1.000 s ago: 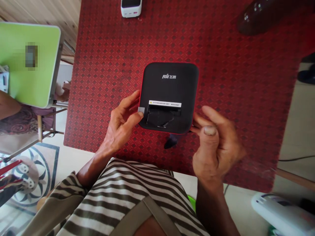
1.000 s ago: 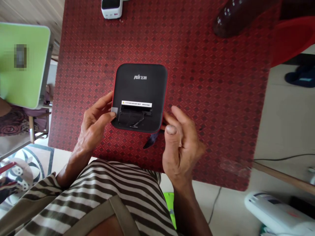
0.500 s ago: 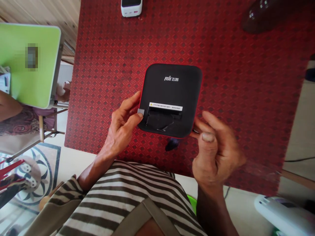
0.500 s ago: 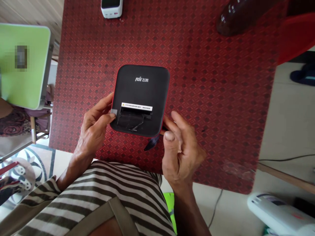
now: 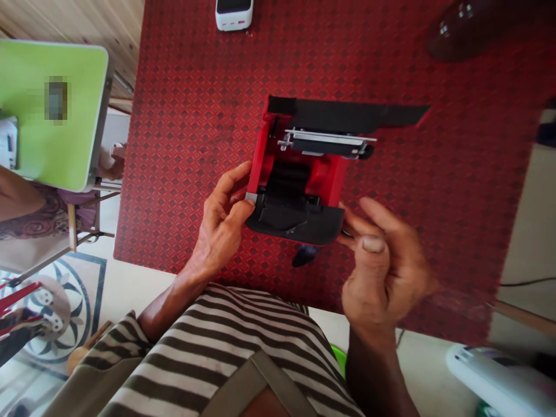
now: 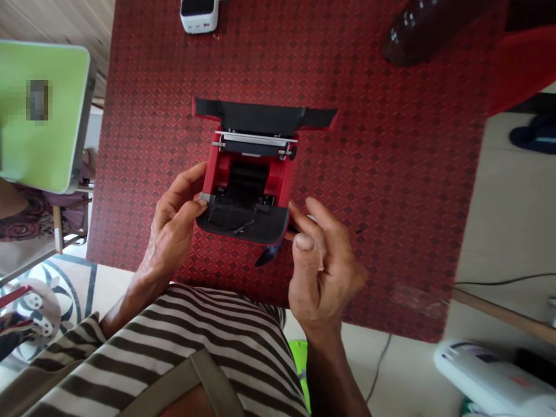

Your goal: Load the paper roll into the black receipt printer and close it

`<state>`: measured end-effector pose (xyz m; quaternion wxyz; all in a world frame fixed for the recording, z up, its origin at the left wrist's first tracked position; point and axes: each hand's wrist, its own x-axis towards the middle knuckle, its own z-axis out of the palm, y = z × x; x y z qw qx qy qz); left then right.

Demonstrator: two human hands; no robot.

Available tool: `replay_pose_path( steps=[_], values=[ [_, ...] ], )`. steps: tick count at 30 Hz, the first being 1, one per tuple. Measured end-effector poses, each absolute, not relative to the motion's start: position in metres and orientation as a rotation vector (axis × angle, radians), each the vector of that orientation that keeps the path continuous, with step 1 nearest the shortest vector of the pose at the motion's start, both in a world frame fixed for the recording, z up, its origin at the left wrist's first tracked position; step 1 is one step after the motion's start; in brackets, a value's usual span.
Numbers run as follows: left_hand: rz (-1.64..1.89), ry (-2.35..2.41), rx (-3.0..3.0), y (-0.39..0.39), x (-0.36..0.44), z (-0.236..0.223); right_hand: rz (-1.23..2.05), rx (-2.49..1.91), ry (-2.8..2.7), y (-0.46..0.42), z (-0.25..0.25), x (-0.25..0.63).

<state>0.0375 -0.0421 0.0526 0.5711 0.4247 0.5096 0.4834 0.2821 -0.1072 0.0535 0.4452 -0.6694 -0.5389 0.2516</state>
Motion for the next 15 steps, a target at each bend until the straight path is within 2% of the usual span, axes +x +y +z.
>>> replay_pose_path(
  steps=[7, 12, 15],
  values=[
    [1.136, 1.162, 1.015, -0.041, 0.035, 0.047, 0.606, -1.649, -1.274, -0.095, 0.063, 0.282],
    [1.204, 1.198, 1.060, -0.039, 0.026, 0.039, 0.137, -1.579, -1.741, -0.068, 0.094, 0.289],
    [1.336, 1.299, 1.069, -0.032, 0.022, 0.027, 0.159, -1.431, -2.064, -0.043, 0.111, 0.286]
  ],
)
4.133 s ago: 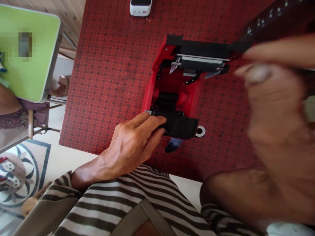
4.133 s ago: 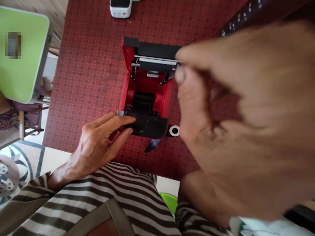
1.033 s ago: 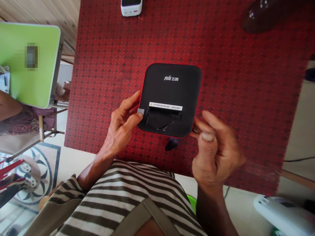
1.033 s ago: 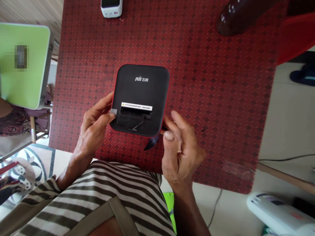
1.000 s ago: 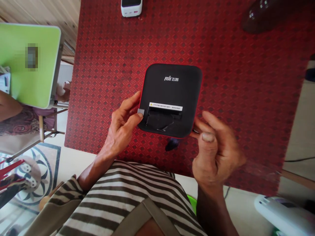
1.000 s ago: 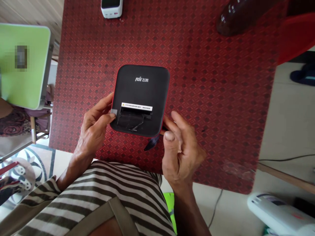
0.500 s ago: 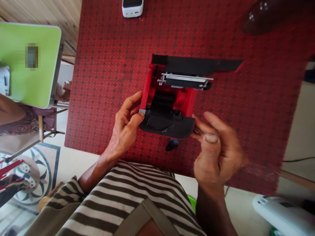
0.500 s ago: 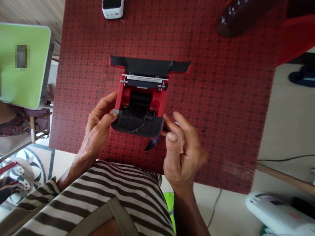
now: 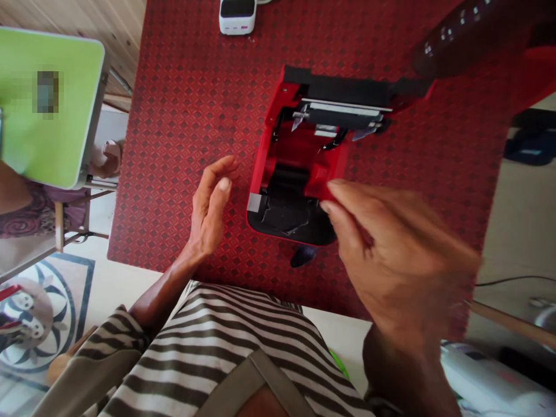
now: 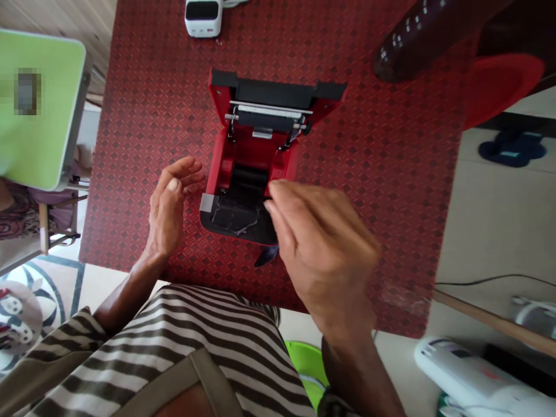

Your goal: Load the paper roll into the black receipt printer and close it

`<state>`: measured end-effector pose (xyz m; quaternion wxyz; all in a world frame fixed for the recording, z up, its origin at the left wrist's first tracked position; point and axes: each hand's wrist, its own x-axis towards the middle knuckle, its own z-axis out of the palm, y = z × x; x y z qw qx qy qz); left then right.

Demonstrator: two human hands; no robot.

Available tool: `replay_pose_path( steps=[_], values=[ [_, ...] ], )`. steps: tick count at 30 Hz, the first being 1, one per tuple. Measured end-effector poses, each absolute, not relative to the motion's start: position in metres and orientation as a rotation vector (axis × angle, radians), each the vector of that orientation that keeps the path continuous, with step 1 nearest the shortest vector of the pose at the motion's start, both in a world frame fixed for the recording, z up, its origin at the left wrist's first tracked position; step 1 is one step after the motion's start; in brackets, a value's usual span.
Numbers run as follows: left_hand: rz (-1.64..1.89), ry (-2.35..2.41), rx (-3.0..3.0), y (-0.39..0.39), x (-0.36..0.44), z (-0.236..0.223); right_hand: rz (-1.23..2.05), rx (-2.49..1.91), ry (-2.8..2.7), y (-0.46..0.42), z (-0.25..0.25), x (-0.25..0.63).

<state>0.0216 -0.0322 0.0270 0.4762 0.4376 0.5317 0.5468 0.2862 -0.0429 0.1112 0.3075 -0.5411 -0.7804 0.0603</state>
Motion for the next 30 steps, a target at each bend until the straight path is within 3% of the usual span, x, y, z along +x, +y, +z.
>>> replay_pose_path(
  steps=[4, 11, 22, 30],
  values=[
    [1.385, 1.417, 1.107, -0.027, 0.021, 0.015, 0.365, -1.346, -2.331, -0.004, 0.112, 0.278],
    [1.332, 1.377, 1.153, -0.030, 0.021, 0.020, 0.346, -1.370, -2.625, 0.039, 0.102, 0.269],
    [1.293, 1.405, 1.194, -0.028, 0.019, 0.021, 0.265, -1.342, -2.589, 0.049, 0.078, 0.268],
    [1.261, 1.412, 1.214, -0.028, 0.018, 0.021, 0.448, -1.334, -2.561, 0.045, 0.091, 0.271]
  ],
)
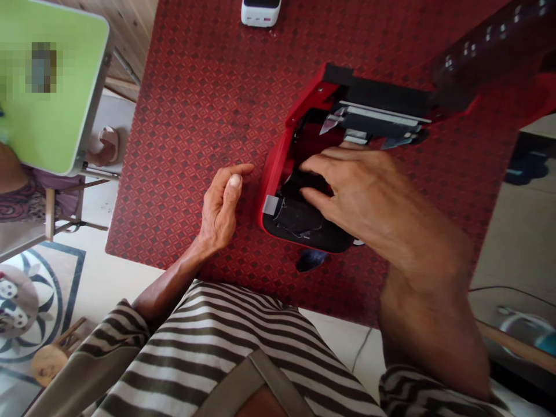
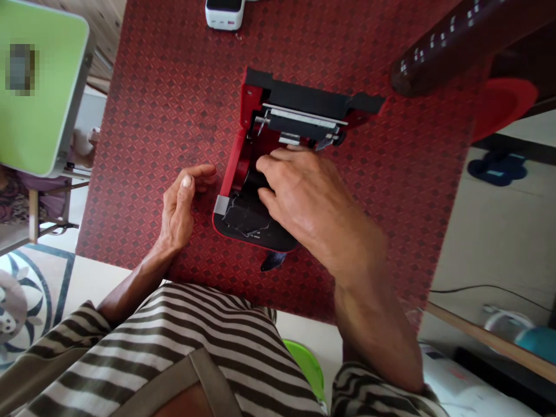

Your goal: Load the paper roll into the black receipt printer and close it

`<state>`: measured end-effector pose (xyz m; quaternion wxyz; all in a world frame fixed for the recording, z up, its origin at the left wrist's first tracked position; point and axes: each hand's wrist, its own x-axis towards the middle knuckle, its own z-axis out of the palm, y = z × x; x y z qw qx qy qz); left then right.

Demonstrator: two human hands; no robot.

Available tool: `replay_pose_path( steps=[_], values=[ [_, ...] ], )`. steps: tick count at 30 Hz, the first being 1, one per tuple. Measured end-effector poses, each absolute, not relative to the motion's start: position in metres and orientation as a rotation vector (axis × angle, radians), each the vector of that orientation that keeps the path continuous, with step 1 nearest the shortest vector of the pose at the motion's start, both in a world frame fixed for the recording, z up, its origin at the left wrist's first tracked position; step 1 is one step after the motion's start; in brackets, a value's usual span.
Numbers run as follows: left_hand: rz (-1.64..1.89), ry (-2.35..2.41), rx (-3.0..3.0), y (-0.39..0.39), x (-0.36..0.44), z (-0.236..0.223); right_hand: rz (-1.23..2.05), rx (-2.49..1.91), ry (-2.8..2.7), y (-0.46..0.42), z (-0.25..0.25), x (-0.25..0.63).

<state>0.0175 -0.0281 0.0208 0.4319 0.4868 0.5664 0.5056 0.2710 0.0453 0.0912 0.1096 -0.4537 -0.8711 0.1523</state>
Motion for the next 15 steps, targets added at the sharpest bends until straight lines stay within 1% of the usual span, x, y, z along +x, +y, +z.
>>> replay_pose_path(
  steps=[6, 12, 13, 15],
  values=[
    [1.260, 1.403, 1.188, -0.029, 0.018, 0.023, 0.405, -1.340, -2.557, 0.037, 0.116, 0.269],
    [1.264, 1.389, 1.185, -0.028, 0.018, 0.022, 0.217, -1.283, -2.574, 0.019, 0.146, 0.282],
    [1.263, 1.389, 1.187, -0.028, 0.018, 0.022, 0.255, -1.270, -2.529, 0.017, 0.150, 0.286],
    [1.257, 1.389, 1.186, -0.028, 0.018, 0.022, 0.437, -1.265, -2.377, 0.014, 0.155, 0.295]
  ],
)
